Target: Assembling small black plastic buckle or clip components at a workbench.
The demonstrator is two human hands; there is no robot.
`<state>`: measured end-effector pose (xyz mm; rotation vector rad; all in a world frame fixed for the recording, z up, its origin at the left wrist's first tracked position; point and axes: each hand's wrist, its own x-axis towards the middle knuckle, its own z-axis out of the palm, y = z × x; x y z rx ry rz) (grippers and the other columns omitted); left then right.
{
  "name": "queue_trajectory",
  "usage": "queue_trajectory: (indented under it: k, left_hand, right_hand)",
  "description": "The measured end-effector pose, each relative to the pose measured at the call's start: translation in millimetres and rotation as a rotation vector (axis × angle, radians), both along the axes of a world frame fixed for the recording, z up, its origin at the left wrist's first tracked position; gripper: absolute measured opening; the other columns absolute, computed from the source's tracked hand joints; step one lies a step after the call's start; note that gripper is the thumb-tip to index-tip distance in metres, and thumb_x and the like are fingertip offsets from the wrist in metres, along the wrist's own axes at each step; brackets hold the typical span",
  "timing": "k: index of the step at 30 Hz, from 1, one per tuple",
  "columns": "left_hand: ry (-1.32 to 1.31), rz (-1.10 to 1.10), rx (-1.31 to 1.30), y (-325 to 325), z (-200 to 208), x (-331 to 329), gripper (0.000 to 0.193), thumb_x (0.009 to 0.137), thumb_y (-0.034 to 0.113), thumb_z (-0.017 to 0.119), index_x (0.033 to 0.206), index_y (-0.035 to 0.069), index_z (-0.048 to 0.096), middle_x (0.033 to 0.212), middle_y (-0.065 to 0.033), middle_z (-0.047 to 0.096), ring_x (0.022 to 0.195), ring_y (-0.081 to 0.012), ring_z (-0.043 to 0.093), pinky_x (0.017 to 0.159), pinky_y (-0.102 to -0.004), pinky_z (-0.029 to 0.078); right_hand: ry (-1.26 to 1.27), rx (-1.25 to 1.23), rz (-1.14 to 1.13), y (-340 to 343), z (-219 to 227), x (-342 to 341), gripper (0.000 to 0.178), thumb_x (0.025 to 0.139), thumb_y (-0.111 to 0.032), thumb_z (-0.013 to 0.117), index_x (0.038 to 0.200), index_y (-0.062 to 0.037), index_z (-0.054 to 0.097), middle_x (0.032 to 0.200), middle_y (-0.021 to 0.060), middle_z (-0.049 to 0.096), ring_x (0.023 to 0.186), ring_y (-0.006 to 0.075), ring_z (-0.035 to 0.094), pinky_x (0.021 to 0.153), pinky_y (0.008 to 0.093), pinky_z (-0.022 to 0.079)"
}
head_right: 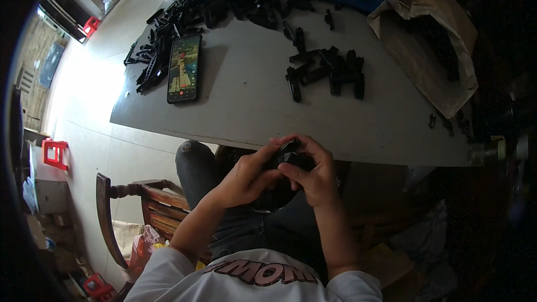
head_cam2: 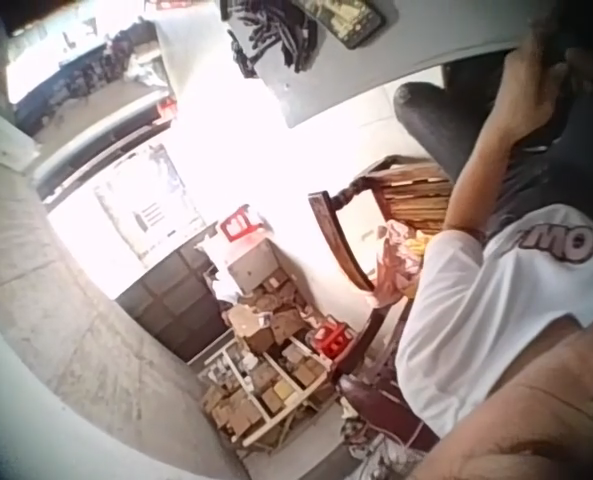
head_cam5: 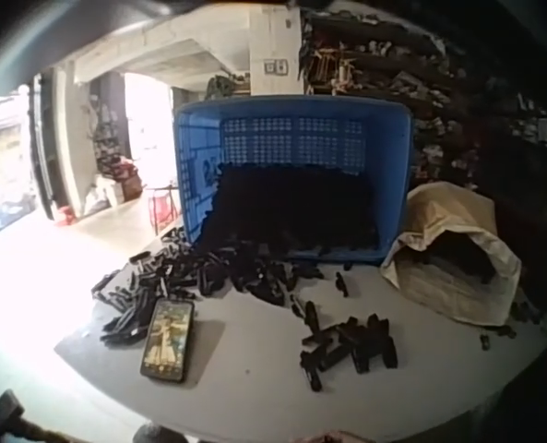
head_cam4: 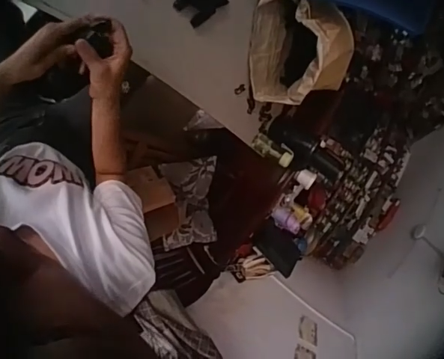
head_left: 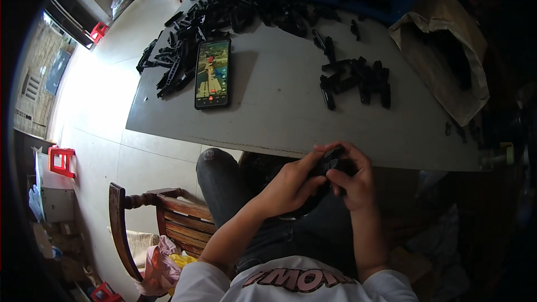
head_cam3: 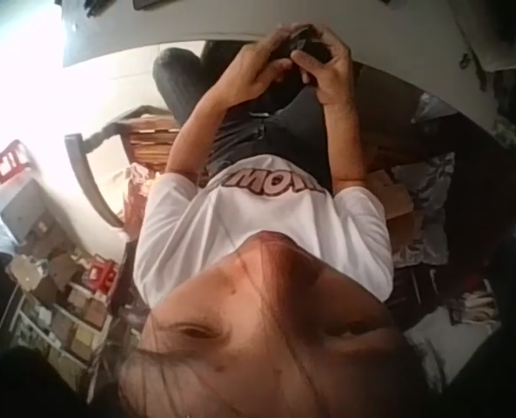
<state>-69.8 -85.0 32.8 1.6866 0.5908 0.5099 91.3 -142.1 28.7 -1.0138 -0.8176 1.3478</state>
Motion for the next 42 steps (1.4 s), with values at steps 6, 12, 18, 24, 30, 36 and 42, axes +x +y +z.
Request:
queue_trajectory:
  k: [6, 12, 18, 24, 30, 36, 42]
  left_hand:
    - [0.08, 0.11, 0.207, 0.7, -12.4, 16.6, 0.033, 0.084, 0.01, 0.055, 0.115, 0.0, 0.049, 0.082, -0.0182, 0.061, 0.076, -0.0362, 0.06, 0.066, -0.0389, 0.047]
    - [0.189, 0.246, 0.576, 47.7, -18.9, 35.8, 0.032, 0.082, 0.007, 0.054, 0.114, 0.004, 0.052, 0.094, -0.0137, 0.058, 0.086, -0.0302, 0.06, 0.069, -0.0376, 0.048]
    - [0.525, 0.378, 0.876, 74.8, -25.6, 70.1, 0.027, 0.079, 0.018, 0.06, 0.102, 0.007, 0.054, 0.096, -0.007, 0.057, 0.088, -0.0263, 0.058, 0.068, -0.0378, 0.049]
    - [0.616, 0.472, 0.871, 82.8, -26.3, 71.8, 0.029, 0.072, 0.026, 0.067, 0.09, 0.009, 0.053, 0.088, -0.0044, 0.056, 0.082, -0.0227, 0.059, 0.062, -0.0337, 0.049]
    - [0.696, 0.55, 0.927, 99.3, -30.7, 86.4, 0.027, 0.07, 0.017, 0.066, 0.092, 0.008, 0.052, 0.087, -0.0066, 0.056, 0.082, -0.0226, 0.059, 0.062, -0.0322, 0.049]
    - [0.625, 0.56, 0.878, 100.0, -30.8, 59.6, 0.022, 0.071, 0.007, 0.057, 0.092, 0.006, 0.05, 0.091, -0.0117, 0.054, 0.085, -0.0282, 0.058, 0.066, -0.0365, 0.049]
    - [0.623, 0.563, 0.724, 95.6, -27.8, 50.3, 0.027, 0.071, 0.011, 0.058, 0.096, 0.007, 0.049, 0.093, -0.0119, 0.055, 0.089, -0.0322, 0.056, 0.071, -0.0424, 0.046]
  right_hand:
    - [0.069, -0.074, -0.113, 5.8, -12.9, 5.7, 0.027, 0.077, -0.014, 0.07, 0.098, -0.0038, 0.057, 0.093, 0.0099, 0.065, 0.064, 0.0061, 0.054, 0.046, 0.0178, 0.039]
    - [0.026, -0.032, -0.428, 30.8, -20.7, 65.1, 0.01, 0.079, -0.007, 0.062, 0.087, -0.0057, 0.055, 0.079, 0.0065, 0.061, 0.075, 0.0126, 0.057, 0.064, 0.0258, 0.044]
    - [-1.185, 0.335, -0.398, 93.1, -10.6, 68.9, 0.014, 0.075, -0.002, 0.061, 0.089, -0.0052, 0.057, 0.089, 0.0076, 0.063, 0.086, 0.0181, 0.062, 0.072, 0.0313, 0.048]
    - [-1.813, 0.089, -0.174, 121.2, -5.2, 57.1, 0.025, 0.072, -0.002, 0.063, 0.096, -0.0051, 0.058, 0.108, 0.0093, 0.056, 0.083, 0.0284, 0.063, 0.071, 0.0396, 0.05]
    - [-1.949, 0.109, -0.131, 119.1, -7.3, 53.4, 0.018, 0.075, -0.002, 0.059, 0.092, -0.0043, 0.054, 0.096, 0.0113, 0.053, 0.076, 0.0267, 0.064, 0.063, 0.0372, 0.052]
    - [-1.199, 0.309, -0.362, 92.3, -10.5, 70.1, 0.025, 0.074, 0.0, 0.063, 0.099, -0.0028, 0.057, 0.089, 0.0073, 0.057, 0.077, 0.0147, 0.061, 0.068, 0.0269, 0.048]
    - [-0.544, 0.072, -0.095, 85.1, -26.6, 56.2, 0.023, 0.079, -0.005, 0.064, 0.101, -0.0021, 0.06, 0.091, 0.0038, 0.057, 0.069, 0.0098, 0.056, 0.051, 0.0236, 0.047]
